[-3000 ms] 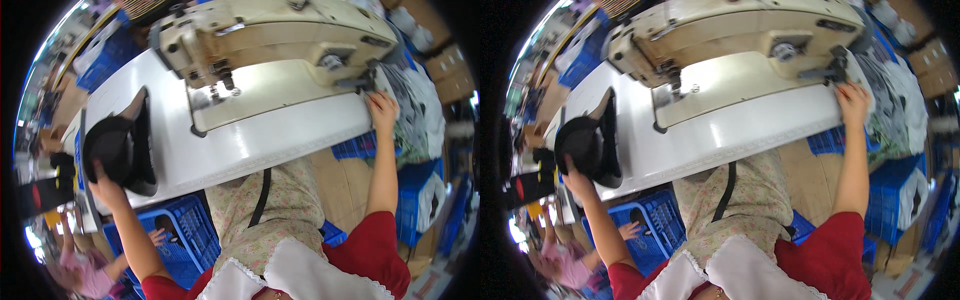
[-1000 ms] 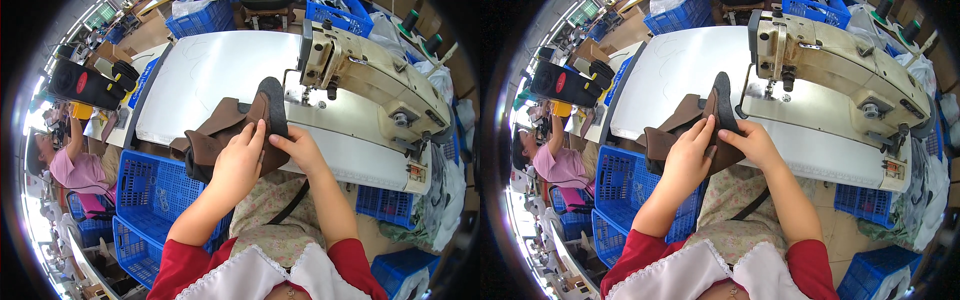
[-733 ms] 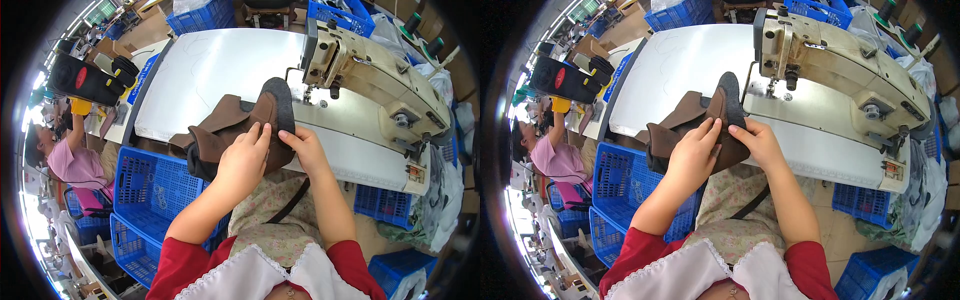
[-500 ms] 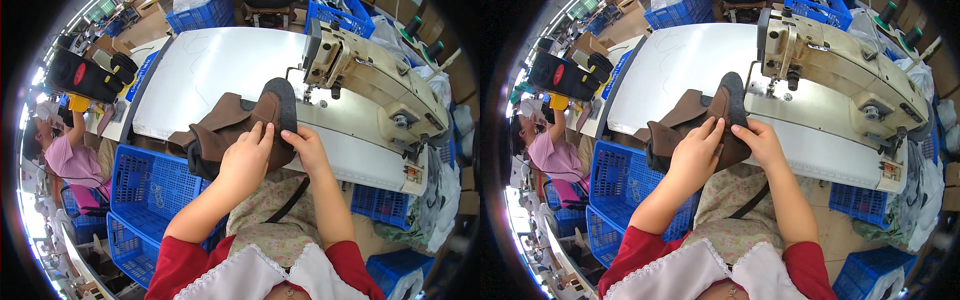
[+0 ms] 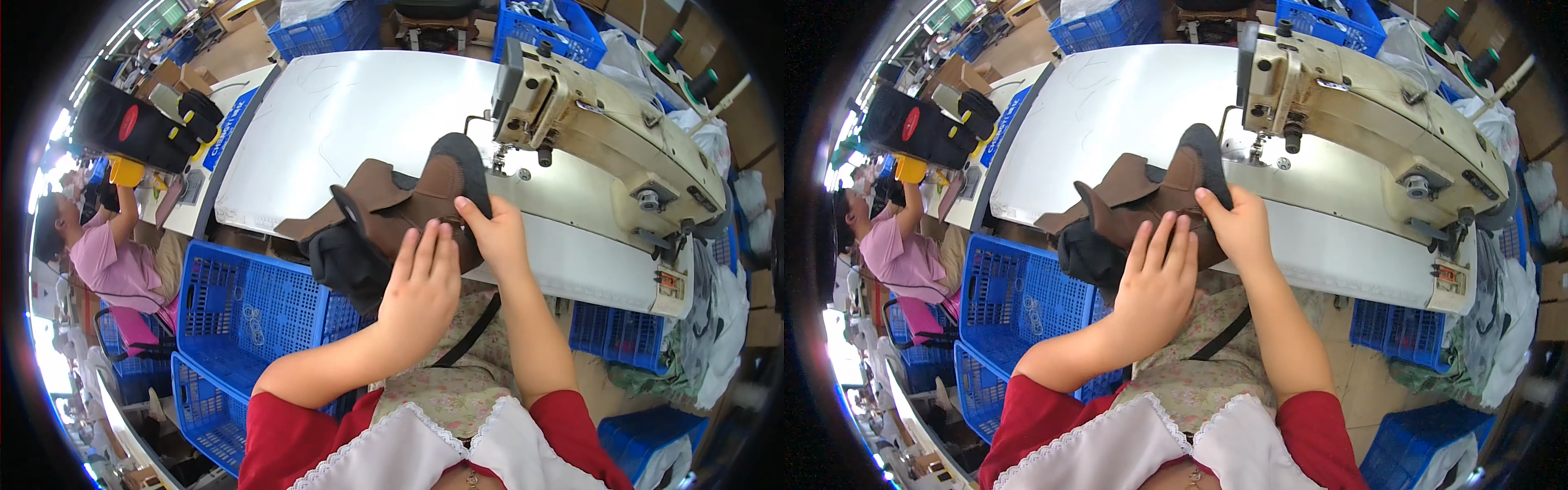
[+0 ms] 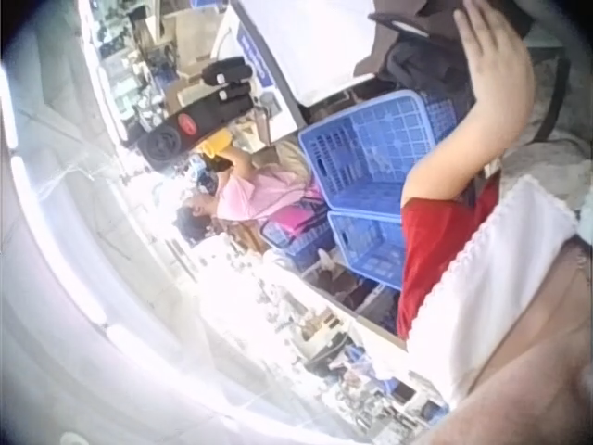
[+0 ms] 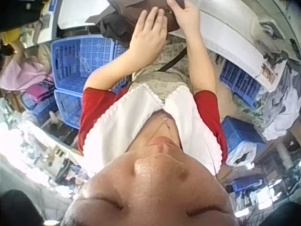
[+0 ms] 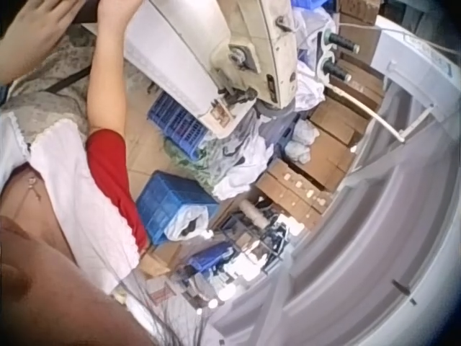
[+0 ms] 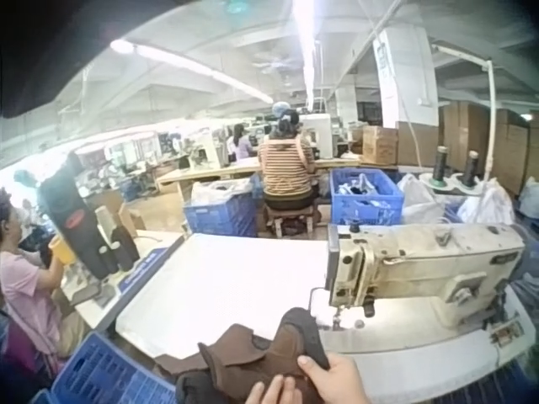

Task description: Stitching the upper parts of a leather boot using an industrial sewing machine and trimming excess thread.

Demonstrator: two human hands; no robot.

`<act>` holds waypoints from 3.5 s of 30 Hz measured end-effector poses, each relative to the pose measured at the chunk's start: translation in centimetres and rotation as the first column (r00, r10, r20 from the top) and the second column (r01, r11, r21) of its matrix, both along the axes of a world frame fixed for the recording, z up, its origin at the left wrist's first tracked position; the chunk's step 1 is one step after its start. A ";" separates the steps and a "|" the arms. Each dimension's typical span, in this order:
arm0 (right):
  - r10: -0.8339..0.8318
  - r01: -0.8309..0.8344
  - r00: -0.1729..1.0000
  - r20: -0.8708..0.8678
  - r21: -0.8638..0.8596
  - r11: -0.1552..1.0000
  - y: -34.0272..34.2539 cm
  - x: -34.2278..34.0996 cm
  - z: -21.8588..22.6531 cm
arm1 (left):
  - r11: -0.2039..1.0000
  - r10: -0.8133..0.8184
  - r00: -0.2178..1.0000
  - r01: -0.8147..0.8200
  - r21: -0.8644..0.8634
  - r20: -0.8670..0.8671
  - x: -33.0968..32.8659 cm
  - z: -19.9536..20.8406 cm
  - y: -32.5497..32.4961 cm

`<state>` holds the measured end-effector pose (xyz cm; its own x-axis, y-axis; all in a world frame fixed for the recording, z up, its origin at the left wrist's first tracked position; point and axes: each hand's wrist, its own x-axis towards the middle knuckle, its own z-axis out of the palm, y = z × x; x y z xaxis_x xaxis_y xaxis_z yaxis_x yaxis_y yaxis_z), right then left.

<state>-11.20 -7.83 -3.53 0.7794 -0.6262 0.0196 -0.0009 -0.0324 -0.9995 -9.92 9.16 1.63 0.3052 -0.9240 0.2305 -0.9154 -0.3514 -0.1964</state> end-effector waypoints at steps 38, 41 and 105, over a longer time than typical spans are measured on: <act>0.376 -0.406 0.911 0.171 0.203 0.891 -2.9 2.7 2.3 | 0.994 -0.107 0.990 0.108 0.000 -0.094 12.4 8.7 -1.3; 0.420 -0.438 0.891 0.169 0.085 0.895 -2.2 3.1 2.3 | 0.997 -0.081 0.990 0.082 0.004 -0.113 12.8 9.3 -0.9; -0.225 0.137 0.962 -0.154 -0.440 0.888 -4.9 0.6 -3.2 | 0.952 -0.244 0.925 0.171 0.254 0.290 5.6 -5.9 -5.9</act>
